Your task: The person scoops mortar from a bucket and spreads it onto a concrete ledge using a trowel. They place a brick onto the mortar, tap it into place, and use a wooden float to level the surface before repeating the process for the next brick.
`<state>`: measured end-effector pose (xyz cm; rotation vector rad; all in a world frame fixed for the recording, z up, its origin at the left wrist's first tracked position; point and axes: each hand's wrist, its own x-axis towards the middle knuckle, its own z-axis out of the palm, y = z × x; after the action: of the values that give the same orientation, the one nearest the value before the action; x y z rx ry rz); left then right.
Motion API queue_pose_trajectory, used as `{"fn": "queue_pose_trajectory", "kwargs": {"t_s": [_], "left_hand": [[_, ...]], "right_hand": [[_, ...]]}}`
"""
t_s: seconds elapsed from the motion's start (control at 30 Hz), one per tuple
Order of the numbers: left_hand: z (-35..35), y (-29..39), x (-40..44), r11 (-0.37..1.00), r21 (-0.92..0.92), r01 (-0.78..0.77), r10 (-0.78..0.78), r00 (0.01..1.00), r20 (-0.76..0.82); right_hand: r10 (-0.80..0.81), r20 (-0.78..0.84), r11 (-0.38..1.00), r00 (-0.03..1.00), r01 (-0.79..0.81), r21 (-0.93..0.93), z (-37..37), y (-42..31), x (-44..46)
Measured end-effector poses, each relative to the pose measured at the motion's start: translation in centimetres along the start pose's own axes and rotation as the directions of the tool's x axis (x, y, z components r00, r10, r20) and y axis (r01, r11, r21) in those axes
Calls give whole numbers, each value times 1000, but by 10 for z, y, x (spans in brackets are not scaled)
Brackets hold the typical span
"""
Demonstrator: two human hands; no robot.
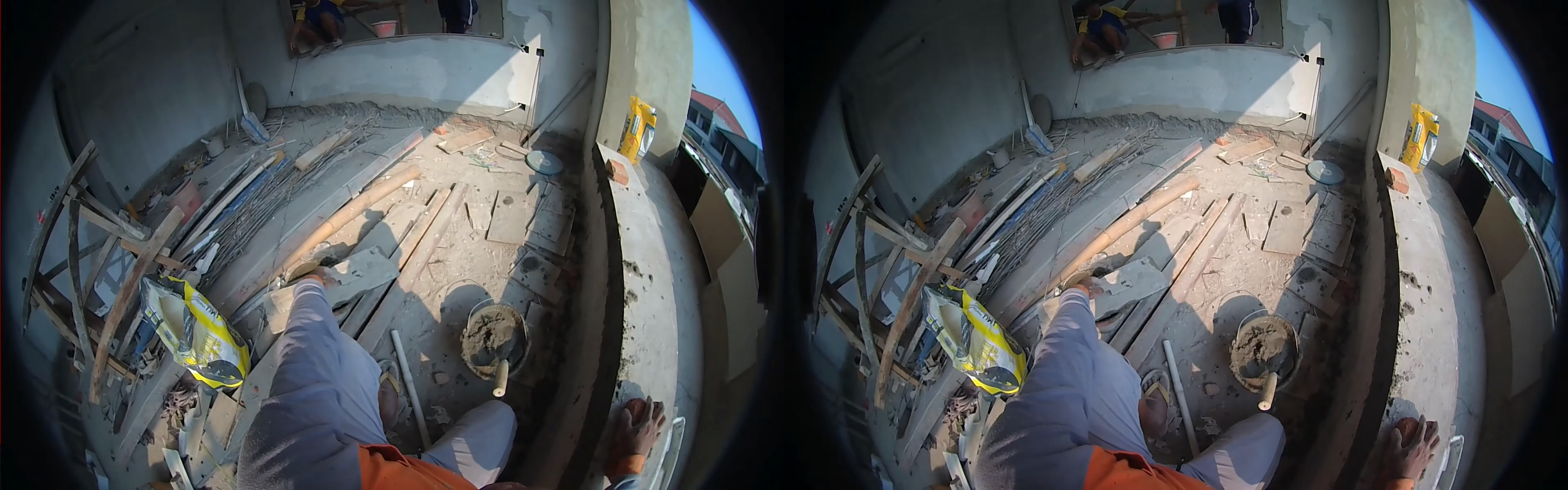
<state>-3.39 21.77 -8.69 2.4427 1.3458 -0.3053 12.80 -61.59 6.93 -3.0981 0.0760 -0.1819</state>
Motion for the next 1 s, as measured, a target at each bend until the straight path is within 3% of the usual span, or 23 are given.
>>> {"fn": "queue_pose_trajectory", "kwargs": {"t_s": [0.63, 0.77, 0.87, 1.0], "left_hand": [[-11, 22, -15, 997, 67, 27, -32, 996, 79], [-5, 14, -7, 999, 20, -28, 28, 999, 38], [4, 8, 2, 997, -73, 11, -12, 1000, -9], [6, 8, 1, 998, -57, 23, -27, 998, -62]], "right_hand": [[13, -69, 1000, 998, -13, 0, 30, 22, 15], [21, -46, 1000, 999, -21, 7, 24, 19, 15], [20, -51, 1000, 998, -20, 7, 25, 20, 15], [19, -49, 1000, 999, -19, 1, 21, 16, 13]]}}
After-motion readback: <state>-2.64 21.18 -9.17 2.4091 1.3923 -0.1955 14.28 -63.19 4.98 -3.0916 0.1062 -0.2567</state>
